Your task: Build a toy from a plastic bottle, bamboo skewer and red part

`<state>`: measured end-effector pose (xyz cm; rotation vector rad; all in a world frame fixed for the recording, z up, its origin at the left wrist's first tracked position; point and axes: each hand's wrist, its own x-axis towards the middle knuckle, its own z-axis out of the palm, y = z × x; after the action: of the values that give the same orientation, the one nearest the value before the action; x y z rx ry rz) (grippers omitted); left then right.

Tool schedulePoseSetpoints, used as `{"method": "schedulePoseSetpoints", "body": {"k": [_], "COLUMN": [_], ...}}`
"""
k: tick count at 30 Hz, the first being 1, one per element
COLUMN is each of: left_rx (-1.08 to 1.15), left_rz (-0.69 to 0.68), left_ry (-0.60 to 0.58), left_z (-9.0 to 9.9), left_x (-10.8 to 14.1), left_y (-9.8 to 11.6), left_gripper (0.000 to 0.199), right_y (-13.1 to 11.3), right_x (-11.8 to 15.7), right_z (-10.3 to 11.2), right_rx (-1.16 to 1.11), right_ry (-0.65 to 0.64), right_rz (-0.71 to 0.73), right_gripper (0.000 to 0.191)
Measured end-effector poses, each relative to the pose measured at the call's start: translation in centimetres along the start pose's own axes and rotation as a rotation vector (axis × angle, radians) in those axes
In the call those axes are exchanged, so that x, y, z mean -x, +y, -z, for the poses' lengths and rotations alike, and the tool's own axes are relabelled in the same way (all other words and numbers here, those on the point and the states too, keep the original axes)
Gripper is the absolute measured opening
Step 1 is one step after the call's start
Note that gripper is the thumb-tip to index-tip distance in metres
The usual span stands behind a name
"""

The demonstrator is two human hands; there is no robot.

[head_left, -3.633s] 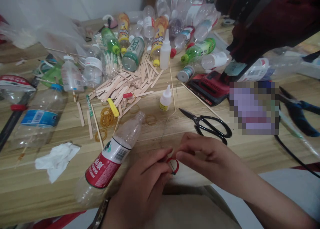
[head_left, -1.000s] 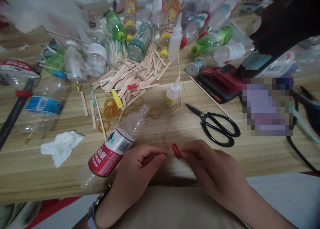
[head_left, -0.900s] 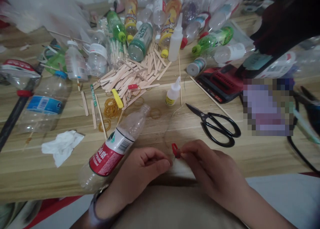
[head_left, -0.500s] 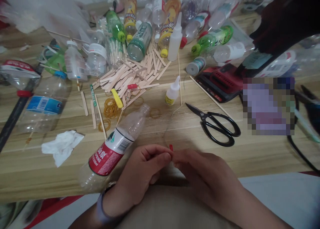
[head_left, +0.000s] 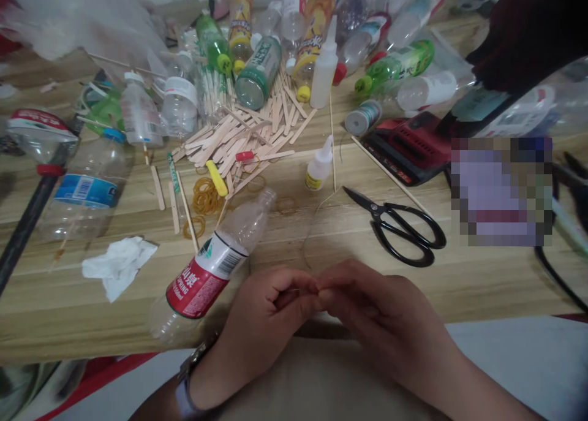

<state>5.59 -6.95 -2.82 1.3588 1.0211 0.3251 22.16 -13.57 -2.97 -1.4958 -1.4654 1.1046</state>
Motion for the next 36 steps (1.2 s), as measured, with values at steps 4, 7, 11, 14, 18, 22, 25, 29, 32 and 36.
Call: {"method": "schedulePoseSetpoints", "body": {"k": [4,7,11,14,18,22,25,29,32,36], "left_rx": [0.13,0.246,0.344,0.288,0.034,-0.092,-0.105,-0.101,-0.103,-0.08], "left_rz": [0.051,0.118,0.22,0.186,0.057,-0.018,-0.025,-0.037,-0.044,-0.045], "left_ry": [0.015,0.056,0.103,0.156,0.225,0.26,0.286,0.292,0.289,0.256], "left_z": [0.1,0.2,0.3,0.2,0.2,0.1,0.0,-0.1,-0.1,-0.3], "left_x": [-0.2,-0.3,-0.4,-0.4,-0.1,0.0,0.0,0.1,0.2,0.0], "left_y": [-0.2,-0.6,-1.3,-1.2,-0.7,-0.4,-0.3,-0.4,-0.4,-0.5], "left_gripper": [0.012,0.015,0.022,0.021,0.014,0.014,0.015,0.014,0.013,0.013], "right_y": [0.0,0.3,0.6,0.8,0.9,0.6,0.5,0.7,1.0,1.3], "right_x": [-0.1,-0.2,-0.2,-0.2,-0.2,-0.2,-0.4,-0.4,-0.3,-0.3], "right_z": [0.3,0.4,0.3,0.0,-0.4,-0.7,-0.8,-0.9,-1.0,-1.2], "right_rx": [-0.012,-0.053,-0.091,-0.056,-0.086,-0.039,0.052,0.122,0.156,0.263], "right_ry": [0.047,-0.015,-0.054,0.038,0.104,0.152,0.192,0.243,0.243,0.235], "right_rz": [-0.064,-0.11,-0.161,-0.134,-0.1,-0.081,-0.041,0.009,0.056,0.148], "right_gripper": [0.017,0.019,0.013,0.009,0.01,0.011,0.011,0.014,0.019,0.021]}}
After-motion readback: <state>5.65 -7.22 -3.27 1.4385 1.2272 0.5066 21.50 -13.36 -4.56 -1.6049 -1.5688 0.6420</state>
